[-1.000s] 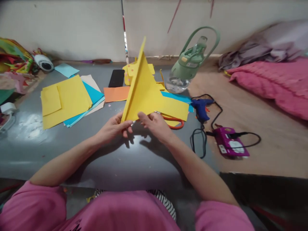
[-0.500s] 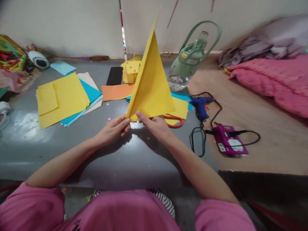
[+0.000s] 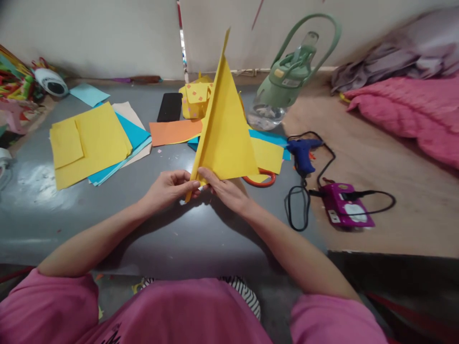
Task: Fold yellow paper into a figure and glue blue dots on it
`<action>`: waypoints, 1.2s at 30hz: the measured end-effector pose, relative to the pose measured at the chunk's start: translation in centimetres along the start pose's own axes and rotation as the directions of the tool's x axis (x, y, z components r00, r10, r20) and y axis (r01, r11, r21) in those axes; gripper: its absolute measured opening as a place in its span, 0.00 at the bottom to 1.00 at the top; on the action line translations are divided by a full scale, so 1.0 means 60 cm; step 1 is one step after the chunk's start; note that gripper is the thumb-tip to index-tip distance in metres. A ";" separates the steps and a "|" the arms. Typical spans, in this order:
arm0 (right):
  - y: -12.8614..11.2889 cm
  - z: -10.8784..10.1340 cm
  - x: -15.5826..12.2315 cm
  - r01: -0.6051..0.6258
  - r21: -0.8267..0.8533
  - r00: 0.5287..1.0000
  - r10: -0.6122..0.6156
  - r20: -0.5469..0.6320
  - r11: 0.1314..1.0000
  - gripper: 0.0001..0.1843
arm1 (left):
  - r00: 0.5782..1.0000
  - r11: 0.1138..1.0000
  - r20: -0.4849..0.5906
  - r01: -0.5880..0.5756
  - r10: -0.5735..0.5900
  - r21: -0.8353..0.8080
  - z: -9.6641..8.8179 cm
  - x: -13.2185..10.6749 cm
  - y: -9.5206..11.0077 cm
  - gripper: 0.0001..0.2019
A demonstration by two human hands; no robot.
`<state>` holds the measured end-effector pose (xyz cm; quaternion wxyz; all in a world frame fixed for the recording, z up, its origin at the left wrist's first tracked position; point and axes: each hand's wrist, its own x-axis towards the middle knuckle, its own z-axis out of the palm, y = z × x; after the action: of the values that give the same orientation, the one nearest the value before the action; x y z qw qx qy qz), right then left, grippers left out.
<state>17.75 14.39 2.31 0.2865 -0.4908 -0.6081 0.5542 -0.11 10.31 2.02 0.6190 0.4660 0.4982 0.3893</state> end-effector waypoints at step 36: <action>-0.010 -0.002 0.001 -0.010 0.235 1.000 0.008 0.010 0.972 0.23 | 0.983 0.996 0.160 0.090 -0.093 0.026 -0.030 -0.007 0.023 0.16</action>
<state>17.69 14.57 2.88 0.3373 -0.4537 -0.5372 0.6260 -1.98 10.61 3.33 0.6699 0.4784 0.4712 0.3169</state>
